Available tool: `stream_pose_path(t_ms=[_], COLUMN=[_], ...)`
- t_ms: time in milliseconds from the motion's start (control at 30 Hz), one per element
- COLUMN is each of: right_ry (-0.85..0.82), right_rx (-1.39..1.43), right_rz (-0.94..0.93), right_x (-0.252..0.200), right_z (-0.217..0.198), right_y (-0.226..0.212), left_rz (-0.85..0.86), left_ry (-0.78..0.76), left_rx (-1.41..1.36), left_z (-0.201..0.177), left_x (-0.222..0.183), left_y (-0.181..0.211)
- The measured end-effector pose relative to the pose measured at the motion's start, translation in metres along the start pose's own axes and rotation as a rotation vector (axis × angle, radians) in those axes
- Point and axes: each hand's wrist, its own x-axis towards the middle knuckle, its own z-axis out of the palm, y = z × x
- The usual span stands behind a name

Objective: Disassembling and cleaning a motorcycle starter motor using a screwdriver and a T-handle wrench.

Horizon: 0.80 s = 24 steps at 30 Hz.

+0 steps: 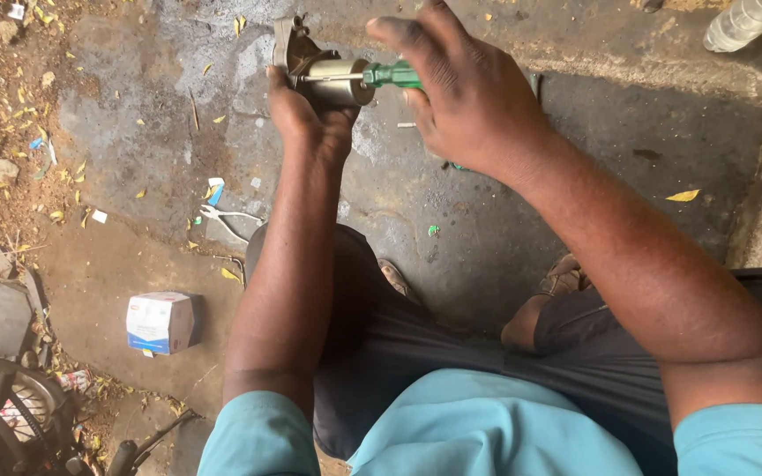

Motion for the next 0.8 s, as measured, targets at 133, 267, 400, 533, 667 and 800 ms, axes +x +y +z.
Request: stream_pose_path(t_ms=[133,267,400,533,667,800], right_ry=[-0.036,-0.351,-0.58,-0.343,-0.173,0.133], right_rx=[-0.085,-0.213,-0.346,-0.145,0.007,-0.058], right_rz=[-0.049,0.044,0.145,0.213,0.312,0.036], right_x=[0.002,-0.001,-0.004,0.002,-0.003,-0.008], right_z=[-0.005,-0.005,0.0,0.008,0.037,0.036], right_y=[-0.008,0.002,0.028,0.022,0.006,-0.001], left_rz=[0.01,0.078,0.091,0.044,0.053,0.116], left_ry=[-0.032,-0.079,-0.102,-0.18,-0.358,-0.383], left_rx=[-0.002,0.153,0.169,0.275,0.439,0.551], left_z=[0.0,0.0,0.01,0.014,0.011,0.028], left_x=[0.001,-0.002,-0.018,-0.027,-0.025,-0.048], left_y=[0.001,0.0,-0.002,-0.009,-0.029,-0.042])
